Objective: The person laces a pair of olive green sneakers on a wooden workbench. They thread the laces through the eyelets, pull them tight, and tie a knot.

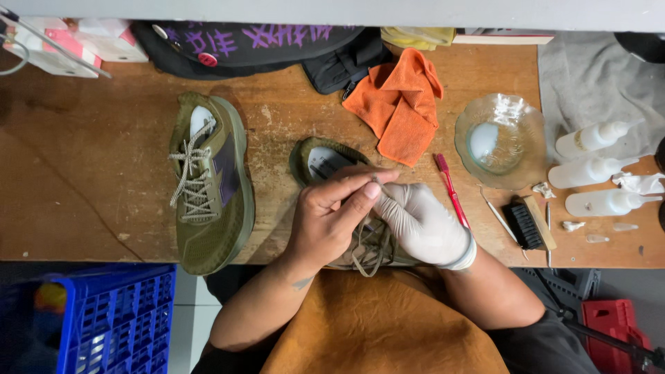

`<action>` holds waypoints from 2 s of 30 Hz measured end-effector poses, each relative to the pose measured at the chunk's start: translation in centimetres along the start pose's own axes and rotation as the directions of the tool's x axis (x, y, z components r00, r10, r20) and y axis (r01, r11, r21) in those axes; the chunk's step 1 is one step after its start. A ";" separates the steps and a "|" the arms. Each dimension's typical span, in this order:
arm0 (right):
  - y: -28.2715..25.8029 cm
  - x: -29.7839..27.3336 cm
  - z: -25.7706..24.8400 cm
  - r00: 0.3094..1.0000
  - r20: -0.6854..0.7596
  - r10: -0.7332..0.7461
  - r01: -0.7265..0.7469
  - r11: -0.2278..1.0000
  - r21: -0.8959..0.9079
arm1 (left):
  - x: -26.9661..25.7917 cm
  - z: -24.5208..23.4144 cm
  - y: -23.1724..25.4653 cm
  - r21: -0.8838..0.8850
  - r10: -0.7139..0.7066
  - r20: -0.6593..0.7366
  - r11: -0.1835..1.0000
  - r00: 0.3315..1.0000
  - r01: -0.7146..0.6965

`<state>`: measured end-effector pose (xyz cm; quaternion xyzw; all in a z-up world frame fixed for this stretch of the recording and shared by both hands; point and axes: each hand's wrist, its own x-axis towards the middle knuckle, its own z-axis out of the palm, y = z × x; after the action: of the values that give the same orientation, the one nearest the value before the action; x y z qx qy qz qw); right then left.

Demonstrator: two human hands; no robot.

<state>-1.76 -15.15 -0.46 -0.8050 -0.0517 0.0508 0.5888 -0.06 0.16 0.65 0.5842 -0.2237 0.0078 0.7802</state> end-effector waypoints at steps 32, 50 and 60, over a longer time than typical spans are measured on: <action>0.8 -0.6 -3.7 0.716 0.634 -0.292 0.387 0.922 -0.011 | -0.1 -17.5 2.7 -0.368 0.220 -0.427 0.844 0.877 -0.391; 5.5 -1.4 -5.5 0.933 0.227 -0.278 0.353 0.828 -0.436 | 0.1 -4.9 0.3 0.378 0.062 -0.081 0.925 0.995 -0.027; 7.1 -5.0 -3.7 0.943 0.287 -0.167 0.315 0.726 -0.611 | 5.6 -5.6 2.2 0.616 0.347 0.077 0.720 0.935 -0.318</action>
<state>-6.03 -21.49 -6.05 -0.9346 -0.2331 0.0380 0.2660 6.28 4.53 3.41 0.7574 -0.2924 0.2333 0.5352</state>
